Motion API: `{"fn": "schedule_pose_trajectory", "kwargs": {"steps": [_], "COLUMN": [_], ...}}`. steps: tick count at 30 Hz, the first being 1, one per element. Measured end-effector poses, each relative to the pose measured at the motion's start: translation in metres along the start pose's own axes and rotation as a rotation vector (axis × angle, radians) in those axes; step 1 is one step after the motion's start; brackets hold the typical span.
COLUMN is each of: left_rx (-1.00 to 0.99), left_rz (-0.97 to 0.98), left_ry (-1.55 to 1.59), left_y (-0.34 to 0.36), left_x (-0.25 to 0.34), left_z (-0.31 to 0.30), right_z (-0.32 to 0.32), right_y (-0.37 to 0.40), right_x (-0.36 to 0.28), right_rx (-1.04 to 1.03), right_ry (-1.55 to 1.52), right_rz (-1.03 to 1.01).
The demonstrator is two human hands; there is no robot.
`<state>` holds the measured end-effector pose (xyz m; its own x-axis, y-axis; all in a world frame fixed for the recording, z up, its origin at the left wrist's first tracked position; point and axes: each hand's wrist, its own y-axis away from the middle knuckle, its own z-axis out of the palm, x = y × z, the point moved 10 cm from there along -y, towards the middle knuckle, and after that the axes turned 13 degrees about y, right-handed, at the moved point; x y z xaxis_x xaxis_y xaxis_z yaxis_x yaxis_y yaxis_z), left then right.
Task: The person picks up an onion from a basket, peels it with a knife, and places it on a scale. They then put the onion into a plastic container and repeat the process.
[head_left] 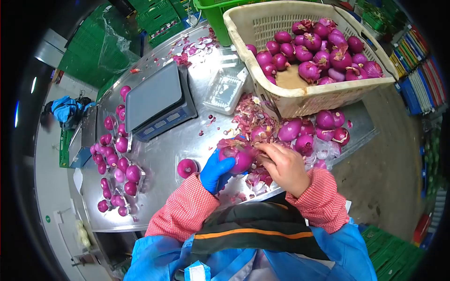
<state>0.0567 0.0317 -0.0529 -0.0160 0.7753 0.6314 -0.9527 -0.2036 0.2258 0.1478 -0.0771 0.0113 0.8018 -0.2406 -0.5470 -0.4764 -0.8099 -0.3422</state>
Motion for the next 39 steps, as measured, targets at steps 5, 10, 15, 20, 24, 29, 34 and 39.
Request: {"fn": "schedule_pose_trajectory", "kwargs": {"steps": [5,10,15,20,24,29,34,39], "left_rx": [-0.043,-0.075,-0.110,-0.196,-0.052,-0.046,-0.004,0.005], "left_rz": [-0.111,-0.143,-0.195,-0.241,-0.146,-0.164,-0.121,0.197], "left_ry": [-0.025,-0.079,-0.086,-0.143,-0.170,-0.251,-0.566,-0.763], "left_y": [0.011,0.014,0.014,0.007,-0.005,-0.019,-0.024,-0.013], "left_x": [-0.008,-0.006,-0.020,-0.018,-0.015,-0.019,-0.018,0.021], "left_z": [-0.007,0.008,0.002,0.006,-0.016,-0.024,-0.034,-0.006], "right_z": [-0.006,-0.002,0.009,0.037,0.002,-0.026,-0.017,0.022], "right_y": [-0.005,-0.002,0.004,0.029,0.010,-0.012,-0.015,-0.017], "right_x": [-0.021,-0.016,-0.005,0.082,0.048,-0.007,-0.023,0.066], "right_rx": [0.014,0.018,0.059,-0.036,0.063,0.065,0.162,-0.006], "right_ry": [0.242,0.221,0.193,0.239,-0.010,-0.174,0.102,-0.186], "right_rz": [-0.197,-0.221,-0.190,0.077,0.102,-0.094,-0.202,0.346]}}
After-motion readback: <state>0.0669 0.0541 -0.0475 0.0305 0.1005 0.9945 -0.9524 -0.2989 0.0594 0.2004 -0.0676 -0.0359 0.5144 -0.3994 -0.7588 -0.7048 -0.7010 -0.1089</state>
